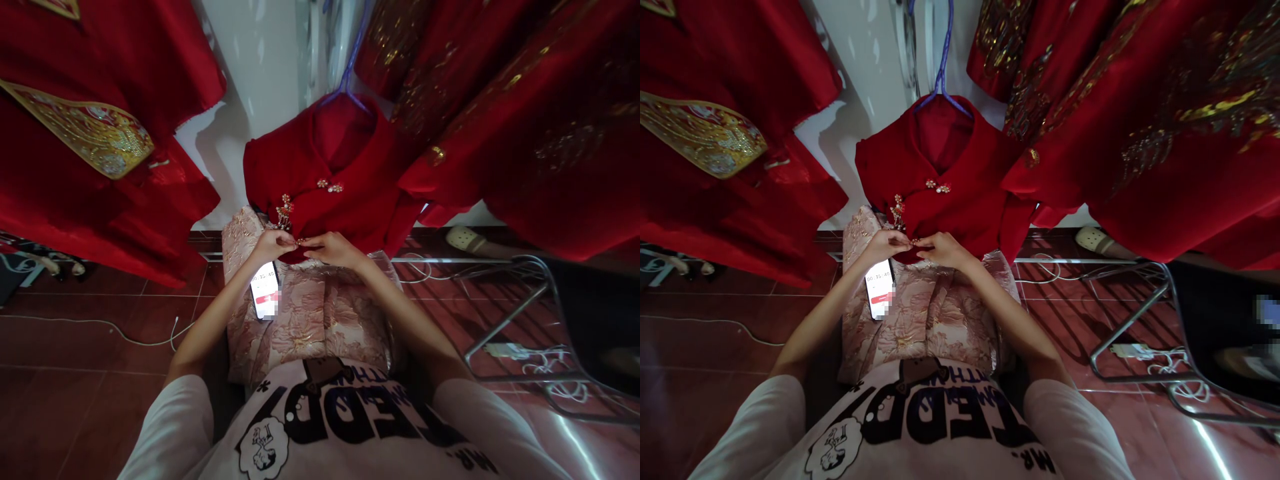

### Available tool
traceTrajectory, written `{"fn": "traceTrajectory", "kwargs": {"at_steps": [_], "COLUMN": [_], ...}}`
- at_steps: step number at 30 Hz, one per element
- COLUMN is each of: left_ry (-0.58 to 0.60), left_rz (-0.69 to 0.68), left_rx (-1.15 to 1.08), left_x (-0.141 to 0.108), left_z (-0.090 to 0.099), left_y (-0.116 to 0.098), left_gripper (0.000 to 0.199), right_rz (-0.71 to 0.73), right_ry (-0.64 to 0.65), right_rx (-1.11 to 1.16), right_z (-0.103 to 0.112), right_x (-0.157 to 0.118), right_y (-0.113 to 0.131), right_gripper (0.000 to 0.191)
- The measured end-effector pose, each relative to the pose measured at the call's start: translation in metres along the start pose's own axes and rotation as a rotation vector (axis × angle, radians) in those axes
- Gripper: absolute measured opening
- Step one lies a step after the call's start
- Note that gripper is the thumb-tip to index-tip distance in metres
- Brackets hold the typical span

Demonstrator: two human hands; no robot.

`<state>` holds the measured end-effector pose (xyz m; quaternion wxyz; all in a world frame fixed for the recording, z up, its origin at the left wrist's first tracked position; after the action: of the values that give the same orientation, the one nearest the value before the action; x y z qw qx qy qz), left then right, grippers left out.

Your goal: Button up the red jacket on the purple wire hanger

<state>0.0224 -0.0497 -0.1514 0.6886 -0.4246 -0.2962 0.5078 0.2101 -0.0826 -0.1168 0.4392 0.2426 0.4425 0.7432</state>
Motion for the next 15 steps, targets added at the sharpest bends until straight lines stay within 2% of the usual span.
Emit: {"fn": "traceTrajectory", "kwargs": {"at_steps": [3,7,15], "left_ry": [-0.072,-0.100,-0.054], "left_rz": [0.009,0.000,-0.126], "left_rx": [0.049,0.091,0.269], "left_x": [-0.0001,-0.0007,-0.0025], "left_z": [-0.0023,-0.0009,0.0045], "left_y": [0.0000,-0.0009,-0.0052], "left_gripper": [0.012,0.007,0.008], "right_rz": [-0.001,-0.002,-0.026], "right_ry": [0.036,0.072,0.089], "right_rx": [-0.069,-0.102,-0.119], "right_z": [0.0020,0.0030,-0.0003], "right_x": [-0.0037,-0.0070,-0.0076], "right_y": [0.0042,0.0089,0.0081], "right_gripper": [0.035,0.038,0.041]}}
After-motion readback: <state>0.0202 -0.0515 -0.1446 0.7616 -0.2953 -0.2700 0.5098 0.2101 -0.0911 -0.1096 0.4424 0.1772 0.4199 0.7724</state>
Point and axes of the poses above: each hand's wrist, its own x-axis towards the middle knuckle, its own z-axis out of the back of the hand, y = z × x, the point moved 4 cm from there along x, towards the middle knuckle, and after that the axes turned 10 degrees about x, right-handed, at the moved point
